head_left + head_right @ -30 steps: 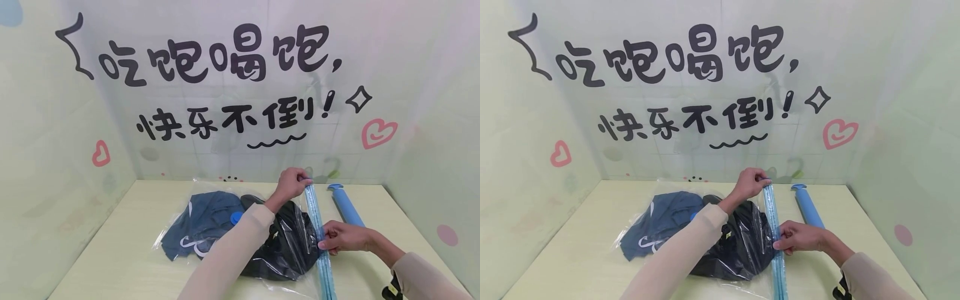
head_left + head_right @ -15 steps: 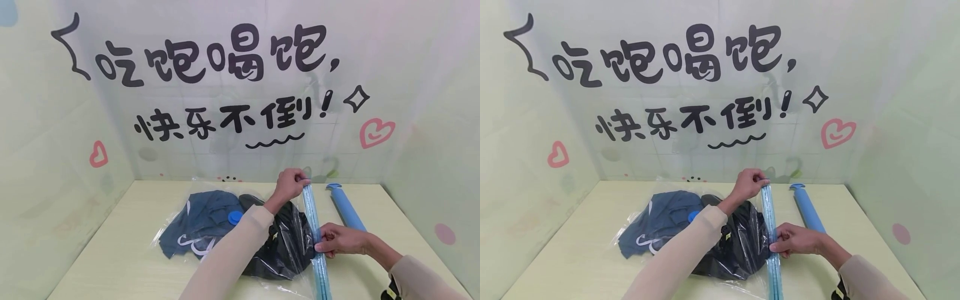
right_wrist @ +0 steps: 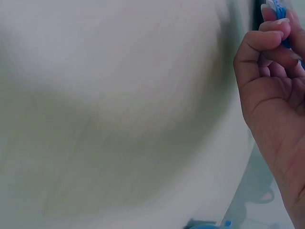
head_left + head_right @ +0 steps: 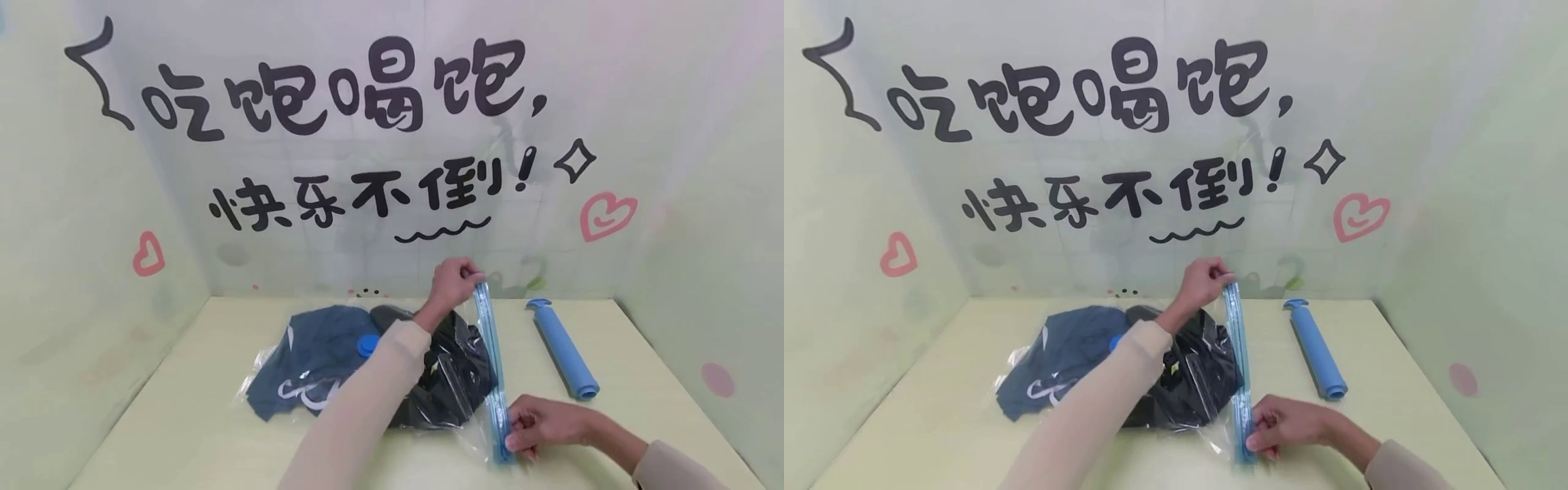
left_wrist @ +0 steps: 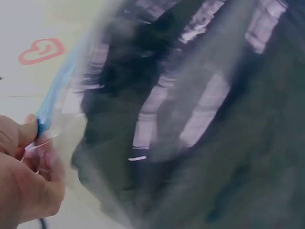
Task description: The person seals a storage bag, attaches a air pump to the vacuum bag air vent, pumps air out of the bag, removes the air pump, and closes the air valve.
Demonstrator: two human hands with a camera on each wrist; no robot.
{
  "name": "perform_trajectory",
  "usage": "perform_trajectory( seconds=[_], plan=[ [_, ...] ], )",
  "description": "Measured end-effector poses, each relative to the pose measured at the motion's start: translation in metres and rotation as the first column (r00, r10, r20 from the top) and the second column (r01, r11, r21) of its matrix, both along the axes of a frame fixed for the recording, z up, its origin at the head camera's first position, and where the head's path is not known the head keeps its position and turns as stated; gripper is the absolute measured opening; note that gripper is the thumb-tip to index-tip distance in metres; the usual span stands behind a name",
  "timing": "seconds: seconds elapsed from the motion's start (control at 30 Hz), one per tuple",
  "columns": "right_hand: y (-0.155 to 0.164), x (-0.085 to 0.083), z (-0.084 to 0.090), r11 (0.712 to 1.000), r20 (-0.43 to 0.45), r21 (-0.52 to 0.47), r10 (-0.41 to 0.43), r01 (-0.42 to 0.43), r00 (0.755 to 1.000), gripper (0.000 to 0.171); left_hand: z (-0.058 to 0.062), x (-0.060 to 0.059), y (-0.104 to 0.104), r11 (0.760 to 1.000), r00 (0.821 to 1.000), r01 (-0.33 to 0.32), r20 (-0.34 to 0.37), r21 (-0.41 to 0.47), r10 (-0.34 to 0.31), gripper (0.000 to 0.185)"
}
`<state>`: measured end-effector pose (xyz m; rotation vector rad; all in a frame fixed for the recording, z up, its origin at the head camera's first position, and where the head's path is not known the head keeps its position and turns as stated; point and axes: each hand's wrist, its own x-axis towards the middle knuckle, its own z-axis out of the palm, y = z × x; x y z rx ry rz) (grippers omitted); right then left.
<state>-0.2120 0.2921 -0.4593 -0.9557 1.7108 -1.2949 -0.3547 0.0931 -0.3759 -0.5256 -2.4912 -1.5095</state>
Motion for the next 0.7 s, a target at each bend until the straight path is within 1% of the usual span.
perform_trajectory(
  seconds=[0.03,0.07,0.1,0.13,0.17,0.27,0.37,0.47,0.53,0.7],
  plan=[
    [-0.002,0.001,-0.001,1.000,0.027,0.000,-0.017,0.017,0.999,0.025,0.003,-0.001,-0.003,1.000,1.000,0.010,0.000,-0.011,-0.010,0.010],
    [-0.002,0.002,-0.001,0.999,0.032,-0.009,-0.035,0.035,0.999,0.025,0.005,-0.002,-0.006,0.999,1.000,0.027,0.002,-0.017,-0.027,0.011],
    [-0.003,0.002,-0.001,0.999,0.034,-0.009,-0.047,0.047,0.998,0.025,0.005,-0.003,-0.008,0.999,0.999,0.044,0.006,-0.015,-0.043,0.012],
    [-0.003,0.002,-0.001,0.998,0.053,0.001,-0.055,0.055,0.997,0.026,0.005,-0.003,-0.009,0.999,0.999,0.050,0.003,-0.019,-0.050,0.012],
    [-0.003,0.003,-0.001,0.998,0.064,0.015,-0.059,0.058,0.996,0.026,0.003,-0.002,-0.011,0.999,0.999,0.048,0.001,-0.024,-0.048,0.014],
    [-0.001,0.004,-0.002,0.996,0.069,0.045,-0.080,0.077,0.994,0.029,-0.001,-0.002,-0.013,1.000,1.000,0.020,0.010,-0.014,-0.020,0.016],
    [0.001,0.006,-0.003,0.993,0.080,0.037,-0.115,0.113,0.990,0.030,0.002,-0.002,-0.013,1.000,1.000,0.010,0.019,0.000,-0.010,0.017],
    [0.001,0.009,-0.005,0.990,0.095,0.020,-0.144,0.143,0.985,0.033,0.005,-0.001,-0.012,1.000,0.999,0.011,0.050,0.010,-0.011,0.015],
    [-0.002,0.011,-0.006,0.986,0.107,0.016,-0.165,0.164,0.981,0.035,0.004,0.000,-0.012,1.000,0.997,0.004,0.071,0.024,-0.005,0.015],
    [-0.007,0.013,-0.008,0.975,0.110,0.033,-0.224,0.222,0.968,0.036,-0.001,0.000,-0.013,0.997,0.991,-0.054,0.125,0.060,0.046,0.014]
  ],
)
